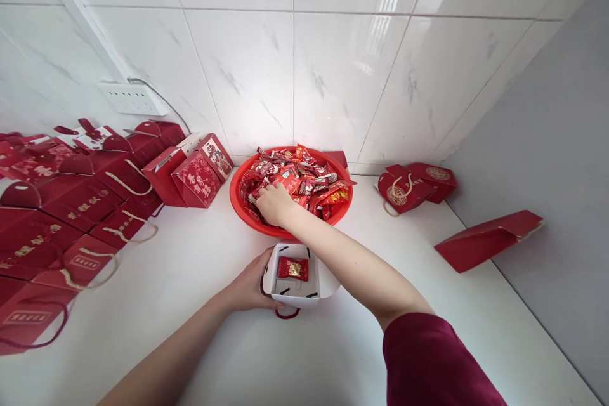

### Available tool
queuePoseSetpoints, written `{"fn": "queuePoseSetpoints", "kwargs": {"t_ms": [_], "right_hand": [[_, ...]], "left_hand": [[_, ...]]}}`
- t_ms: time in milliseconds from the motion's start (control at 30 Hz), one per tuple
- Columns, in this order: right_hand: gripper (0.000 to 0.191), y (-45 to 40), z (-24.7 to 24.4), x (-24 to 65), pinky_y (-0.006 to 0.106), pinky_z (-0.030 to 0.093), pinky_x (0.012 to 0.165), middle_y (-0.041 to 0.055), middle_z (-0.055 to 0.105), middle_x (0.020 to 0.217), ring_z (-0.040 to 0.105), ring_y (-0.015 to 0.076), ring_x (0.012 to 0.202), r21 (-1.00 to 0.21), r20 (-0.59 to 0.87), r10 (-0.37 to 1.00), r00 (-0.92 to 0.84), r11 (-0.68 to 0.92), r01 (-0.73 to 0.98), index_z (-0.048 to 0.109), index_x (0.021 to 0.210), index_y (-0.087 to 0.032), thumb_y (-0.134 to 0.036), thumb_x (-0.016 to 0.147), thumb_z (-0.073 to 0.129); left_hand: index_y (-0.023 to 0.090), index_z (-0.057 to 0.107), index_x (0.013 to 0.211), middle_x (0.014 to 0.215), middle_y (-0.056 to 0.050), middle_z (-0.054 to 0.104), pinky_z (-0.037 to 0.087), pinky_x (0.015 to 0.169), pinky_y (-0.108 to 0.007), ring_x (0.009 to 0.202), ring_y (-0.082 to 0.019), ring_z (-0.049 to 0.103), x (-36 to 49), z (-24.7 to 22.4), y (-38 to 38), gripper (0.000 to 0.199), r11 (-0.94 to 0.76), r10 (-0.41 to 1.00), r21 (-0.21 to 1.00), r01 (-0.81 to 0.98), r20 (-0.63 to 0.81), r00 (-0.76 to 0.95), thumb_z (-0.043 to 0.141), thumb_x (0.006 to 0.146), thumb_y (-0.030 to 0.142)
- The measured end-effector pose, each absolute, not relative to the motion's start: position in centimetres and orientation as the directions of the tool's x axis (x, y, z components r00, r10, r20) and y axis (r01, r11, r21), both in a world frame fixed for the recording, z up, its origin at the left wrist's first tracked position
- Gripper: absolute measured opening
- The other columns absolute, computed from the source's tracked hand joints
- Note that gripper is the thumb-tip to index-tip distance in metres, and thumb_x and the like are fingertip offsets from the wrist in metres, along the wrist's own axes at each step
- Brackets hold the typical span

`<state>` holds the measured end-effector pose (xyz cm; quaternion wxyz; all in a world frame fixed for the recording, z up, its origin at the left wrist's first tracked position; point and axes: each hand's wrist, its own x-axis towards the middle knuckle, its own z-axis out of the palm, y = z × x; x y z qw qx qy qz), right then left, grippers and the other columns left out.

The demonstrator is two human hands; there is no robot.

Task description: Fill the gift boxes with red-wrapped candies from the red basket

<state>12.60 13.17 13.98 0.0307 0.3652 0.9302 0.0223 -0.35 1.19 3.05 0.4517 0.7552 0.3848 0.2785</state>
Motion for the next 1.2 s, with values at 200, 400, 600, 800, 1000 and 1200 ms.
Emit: {"fn": "queuePoseSetpoints", "kwargs": {"t_ms": [200,400,600,800,1000,1200], "right_hand": [[0.032,13.1,16.1,15.8,0.037,0.038,0.089,0.0149,0.067,0.108,0.062,0.0247,0.099,0.106,0.05,0.741,-0.67,0.663,0.741,0.073,0.098,-0.014,-0.003,0.088,0.045],[0.031,12.8,17.5,19.1,0.038,0.038,0.082,0.0197,0.068,0.097,0.062,0.0289,0.095,0.117,0.197,0.833,-0.517,0.503,0.856,0.071,0.093,-0.008,0.002,0.086,0.042],[0.028,13.5,16.7,16.1,0.035,0.039,0.087,0.0152,0.068,0.109,0.058,0.0268,0.108,0.09,0.207,0.714,-0.669,0.667,0.74,0.068,0.101,-0.012,-0.001,0.089,0.045],[0.032,16.7,13.8,11.7,0.04,0.032,0.104,0.0136,0.067,0.119,0.059,0.0248,0.116,0.021,0.167,0.58,-0.797,0.807,0.591,0.059,0.12,-0.012,-0.004,0.09,0.051],[0.024,16.3,14.0,13.2,0.037,0.039,0.094,0.0097,0.068,0.109,0.064,0.0247,0.104,-0.042,0.219,0.576,-0.788,0.812,0.582,0.068,0.106,-0.016,-0.005,0.089,0.056],[0.022,13.8,15.8,18.3,0.028,0.045,0.074,0.0043,0.072,0.099,0.066,0.0196,0.087,-0.427,0.397,0.729,-0.558,0.685,0.59,0.071,0.104,-0.019,-0.031,0.086,0.073]], "left_hand": [[0.029,0.035,0.147,0.144,-0.012,0.051,0.044,0.108,-0.051,0.13,-0.037,0.051,-0.5,2.7,1.2,0.115,-0.316,0.83,0.893,0.321,0.096,0.55,0.094,0.049,0.043],[0.028,0.036,0.147,0.145,-0.012,0.051,0.043,0.108,-0.051,0.131,-0.039,0.05,-0.3,3.1,1.1,0.114,-0.267,0.836,0.918,0.295,0.068,0.544,0.093,0.049,0.036],[0.028,0.035,0.147,0.146,-0.013,0.049,0.042,0.109,-0.053,0.131,-0.039,0.049,-0.3,3.1,1.2,0.114,-0.261,0.837,0.917,0.3,0.06,0.544,0.093,0.05,0.038],[0.028,0.033,0.148,0.146,-0.013,0.049,0.041,0.11,-0.052,0.132,-0.038,0.048,-0.5,2.5,1.2,0.116,-0.266,0.844,0.901,0.342,0.045,0.535,0.094,0.049,0.04],[0.027,0.034,0.148,0.148,-0.013,0.047,0.039,0.112,-0.052,0.133,-0.039,0.047,-0.7,2.2,1.2,0.115,-0.275,0.84,0.898,0.345,0.049,0.54,0.093,0.05,0.038],[0.029,0.037,0.146,0.145,-0.012,0.051,0.044,0.107,-0.049,0.13,-0.037,0.051,0.0,3.3,1.2,0.112,-0.256,0.823,0.929,0.267,0.065,0.564,0.094,0.051,0.038]]}}
